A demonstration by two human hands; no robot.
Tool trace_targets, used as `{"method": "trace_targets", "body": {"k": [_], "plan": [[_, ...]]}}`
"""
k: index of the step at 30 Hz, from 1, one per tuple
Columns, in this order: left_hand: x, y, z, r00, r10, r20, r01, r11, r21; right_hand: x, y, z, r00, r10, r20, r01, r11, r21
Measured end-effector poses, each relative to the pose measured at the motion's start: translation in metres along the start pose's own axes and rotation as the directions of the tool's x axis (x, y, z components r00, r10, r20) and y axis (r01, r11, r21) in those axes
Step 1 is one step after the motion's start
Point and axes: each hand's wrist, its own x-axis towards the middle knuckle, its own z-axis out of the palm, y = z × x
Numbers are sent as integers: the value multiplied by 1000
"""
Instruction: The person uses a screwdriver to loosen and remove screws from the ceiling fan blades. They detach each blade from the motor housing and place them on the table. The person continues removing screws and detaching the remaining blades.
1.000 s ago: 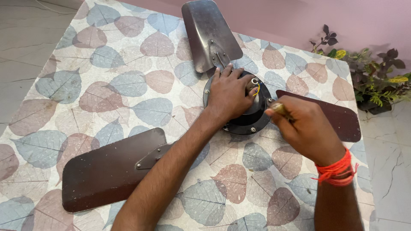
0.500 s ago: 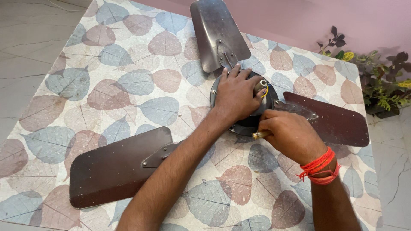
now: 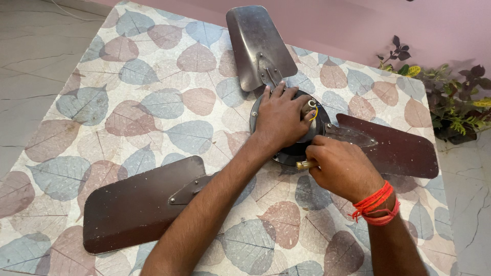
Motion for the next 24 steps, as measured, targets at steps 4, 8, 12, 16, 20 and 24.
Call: {"method": "trace_targets", "body": {"k": [4, 8, 12, 16, 20, 24], "plan": [[0, 0, -1, 1000, -8, 15, 8, 1000, -15, 2, -4, -2, 995, 68, 67, -67, 998, -23], [-1, 0, -2, 1000, -1, 8, 1, 1000, -17, 2, -6, -3, 992, 103, 70, -99, 994, -51], [0, -1, 0, 1000, 12, -13, -12, 1000, -1, 3, -5, -3, 992, 96, 87, -94, 995, -24], [-1, -2, 1, 1000, 3, -4, -3, 1000, -16, 2, -5, -1, 995, 72, 65, -70, 997, -36], [0, -1, 1, 1000, 0, -5, 0, 1000, -15, 3, -6, -3, 997, 59, 47, -58, 998, -27], [0, -2, 0, 1000, 4, 1, -4, 1000, -13, 1, -7, -8, 999, 28, 22, -28, 1000, -2]]}}
